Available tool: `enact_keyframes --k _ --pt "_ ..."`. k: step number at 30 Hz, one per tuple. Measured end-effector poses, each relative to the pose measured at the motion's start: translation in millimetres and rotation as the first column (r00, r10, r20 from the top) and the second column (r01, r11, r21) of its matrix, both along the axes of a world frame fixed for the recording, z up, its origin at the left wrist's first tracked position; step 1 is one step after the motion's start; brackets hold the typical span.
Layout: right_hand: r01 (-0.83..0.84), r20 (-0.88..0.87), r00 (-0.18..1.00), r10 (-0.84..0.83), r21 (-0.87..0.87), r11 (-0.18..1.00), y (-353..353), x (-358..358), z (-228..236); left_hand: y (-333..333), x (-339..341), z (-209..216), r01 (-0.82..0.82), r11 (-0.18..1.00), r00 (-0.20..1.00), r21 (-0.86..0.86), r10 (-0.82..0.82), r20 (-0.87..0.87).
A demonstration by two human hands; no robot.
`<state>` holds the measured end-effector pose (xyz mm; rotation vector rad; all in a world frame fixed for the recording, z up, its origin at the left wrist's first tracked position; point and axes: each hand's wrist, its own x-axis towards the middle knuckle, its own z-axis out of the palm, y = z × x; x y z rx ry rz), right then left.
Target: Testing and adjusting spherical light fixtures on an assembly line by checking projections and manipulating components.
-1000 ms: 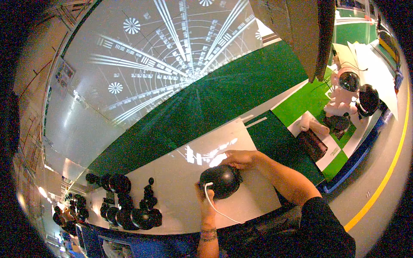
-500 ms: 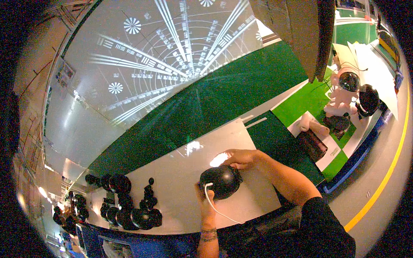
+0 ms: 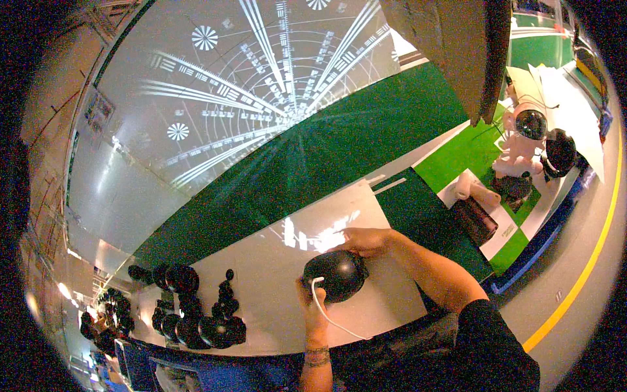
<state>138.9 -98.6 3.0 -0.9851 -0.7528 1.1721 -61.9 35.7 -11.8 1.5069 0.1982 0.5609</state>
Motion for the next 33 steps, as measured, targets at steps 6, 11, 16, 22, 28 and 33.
enact_keyframes --k 6,11,16,22,28,33 --pt "-0.005 -0.087 0.996 0.018 0.142 0.99 -2.2 -2.4 0.1 5.4 2.0 -6.9 0.011 1.0 1.0 0.001 -0.011 0.016" --pt "-0.02 -0.197 0.979 0.052 0.164 0.986 4.9 0.8 -9.6 7.2 2.9 -9.2 0.015 1.0 1.0 0.009 -0.015 0.018" --pt "-0.028 -0.185 0.981 0.058 0.16 0.987 2.1 -2.8 -3.0 8.0 1.4 -8.9 0.021 1.0 1.0 0.003 -0.021 0.017" --pt "-0.014 -0.182 0.982 0.042 0.151 0.988 6.9 1.0 -16.9 7.6 1.3 -8.6 0.024 1.0 0.999 0.008 -0.024 0.023" --pt "-0.008 -0.126 0.992 0.021 0.1 0.995 15.2 7.9 -37.6 7.7 1.0 -10.0 0.023 1.0 0.999 0.018 -0.024 0.029" --pt "0.017 -0.137 0.99 0.012 0.208 0.978 13.9 -8.7 -8.4 6.9 -4.7 -2.3 0.004 0.999 1.0 -0.052 -0.005 -0.014"
